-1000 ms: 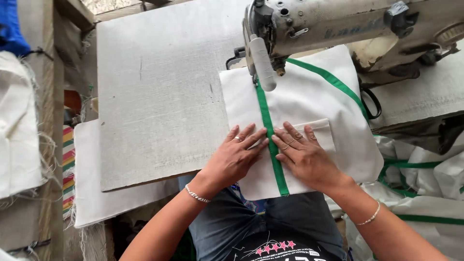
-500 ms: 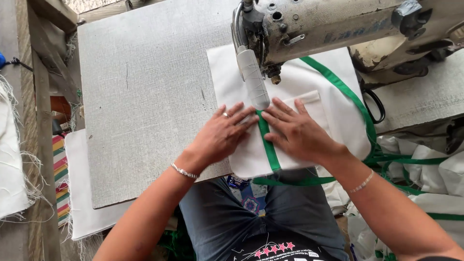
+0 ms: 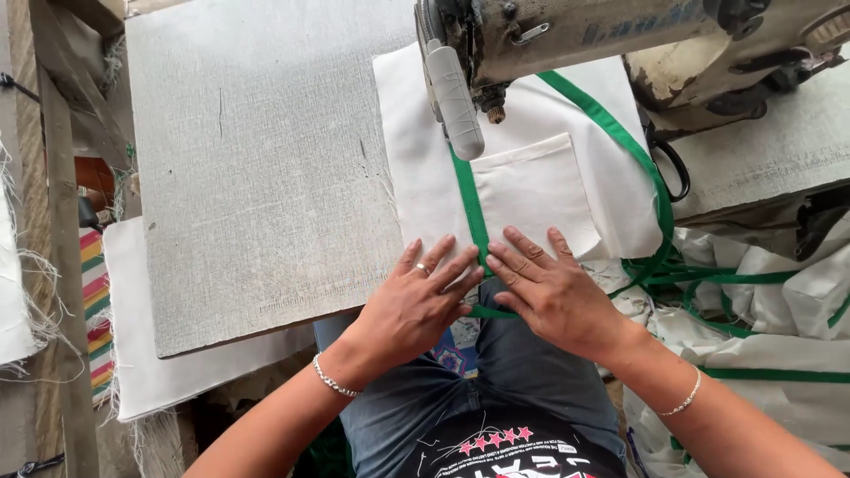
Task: Sewing green straps onto white fabric bags using an industrial sewing machine and trimming with scissors.
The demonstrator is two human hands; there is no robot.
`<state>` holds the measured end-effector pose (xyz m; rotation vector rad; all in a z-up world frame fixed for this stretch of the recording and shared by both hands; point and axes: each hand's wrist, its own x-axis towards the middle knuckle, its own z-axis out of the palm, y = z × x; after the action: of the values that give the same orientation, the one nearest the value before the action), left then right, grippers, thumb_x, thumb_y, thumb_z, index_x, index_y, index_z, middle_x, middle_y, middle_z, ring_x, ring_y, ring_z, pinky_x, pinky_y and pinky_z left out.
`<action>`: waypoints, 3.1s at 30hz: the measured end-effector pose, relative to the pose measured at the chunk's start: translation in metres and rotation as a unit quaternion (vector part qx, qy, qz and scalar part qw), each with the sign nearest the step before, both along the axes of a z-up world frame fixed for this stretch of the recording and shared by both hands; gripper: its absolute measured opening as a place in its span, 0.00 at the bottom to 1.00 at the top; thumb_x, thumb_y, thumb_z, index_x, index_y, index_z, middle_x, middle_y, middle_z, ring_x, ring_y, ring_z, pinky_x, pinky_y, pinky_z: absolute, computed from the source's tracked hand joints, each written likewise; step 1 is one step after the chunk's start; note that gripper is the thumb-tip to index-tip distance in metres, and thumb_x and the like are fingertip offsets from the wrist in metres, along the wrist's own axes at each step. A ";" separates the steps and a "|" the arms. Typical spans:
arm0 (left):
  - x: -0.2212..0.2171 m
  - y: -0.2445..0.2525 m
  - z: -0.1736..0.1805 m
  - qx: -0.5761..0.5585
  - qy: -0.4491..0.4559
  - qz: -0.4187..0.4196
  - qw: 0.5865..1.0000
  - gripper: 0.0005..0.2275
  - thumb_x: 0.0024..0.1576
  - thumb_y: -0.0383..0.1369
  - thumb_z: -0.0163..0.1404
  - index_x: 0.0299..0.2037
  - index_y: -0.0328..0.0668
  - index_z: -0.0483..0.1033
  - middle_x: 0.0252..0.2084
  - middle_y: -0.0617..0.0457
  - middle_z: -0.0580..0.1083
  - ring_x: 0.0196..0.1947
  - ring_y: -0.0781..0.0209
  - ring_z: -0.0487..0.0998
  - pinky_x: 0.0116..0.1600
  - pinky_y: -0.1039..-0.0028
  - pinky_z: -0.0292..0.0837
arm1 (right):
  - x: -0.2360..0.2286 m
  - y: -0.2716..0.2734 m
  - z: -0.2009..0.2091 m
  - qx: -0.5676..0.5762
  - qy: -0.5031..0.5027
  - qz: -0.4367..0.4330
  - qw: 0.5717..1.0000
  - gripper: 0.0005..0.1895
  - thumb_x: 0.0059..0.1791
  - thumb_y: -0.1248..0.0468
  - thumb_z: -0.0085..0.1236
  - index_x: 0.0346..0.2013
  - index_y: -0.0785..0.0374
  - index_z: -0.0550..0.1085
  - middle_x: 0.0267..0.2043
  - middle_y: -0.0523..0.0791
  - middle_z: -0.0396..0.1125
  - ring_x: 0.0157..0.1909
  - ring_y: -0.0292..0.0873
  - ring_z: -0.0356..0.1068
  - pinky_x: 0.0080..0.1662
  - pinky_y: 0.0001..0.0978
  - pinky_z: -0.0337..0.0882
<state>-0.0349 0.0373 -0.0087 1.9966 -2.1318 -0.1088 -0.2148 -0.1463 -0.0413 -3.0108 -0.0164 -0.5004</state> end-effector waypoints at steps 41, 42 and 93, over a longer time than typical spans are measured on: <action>0.210 -0.158 -0.015 -0.116 0.006 0.020 0.993 0.13 0.59 0.17 0.42 0.23 0.39 0.72 0.28 0.54 0.73 0.19 0.64 0.65 0.30 0.77 0.66 | 0.155 -0.105 0.027 -0.020 0.272 -0.022 0.962 0.37 0.56 0.39 0.39 0.73 0.56 0.60 0.30 0.55 0.76 0.53 0.58 0.70 0.74 0.62 0.43; 0.219 -0.175 -0.024 -0.132 -0.012 0.017 0.991 0.10 0.52 0.17 0.40 0.21 0.39 0.70 0.31 0.47 0.72 0.26 0.52 0.67 0.34 0.67 0.66 | 0.143 -0.099 0.022 -0.069 0.126 -0.014 0.990 0.38 0.52 0.38 0.49 0.67 0.61 0.67 0.46 0.52 0.74 0.55 0.56 0.71 0.67 0.60 0.54; 0.048 0.026 0.012 -0.143 -0.032 0.249 0.957 0.18 0.61 0.45 0.52 0.60 0.51 0.74 0.53 0.52 0.71 0.53 0.45 0.72 0.55 0.56 0.66 | 0.102 -0.025 -0.011 0.068 0.029 -0.045 0.996 0.38 0.54 0.43 0.44 0.70 0.69 0.62 0.73 0.59 0.56 0.77 0.60 0.48 0.67 0.68 0.49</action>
<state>0.0129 0.0635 0.0035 2.2963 -1.5032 0.3308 -0.1126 -0.1713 -0.0519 -2.8996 0.1518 -0.4052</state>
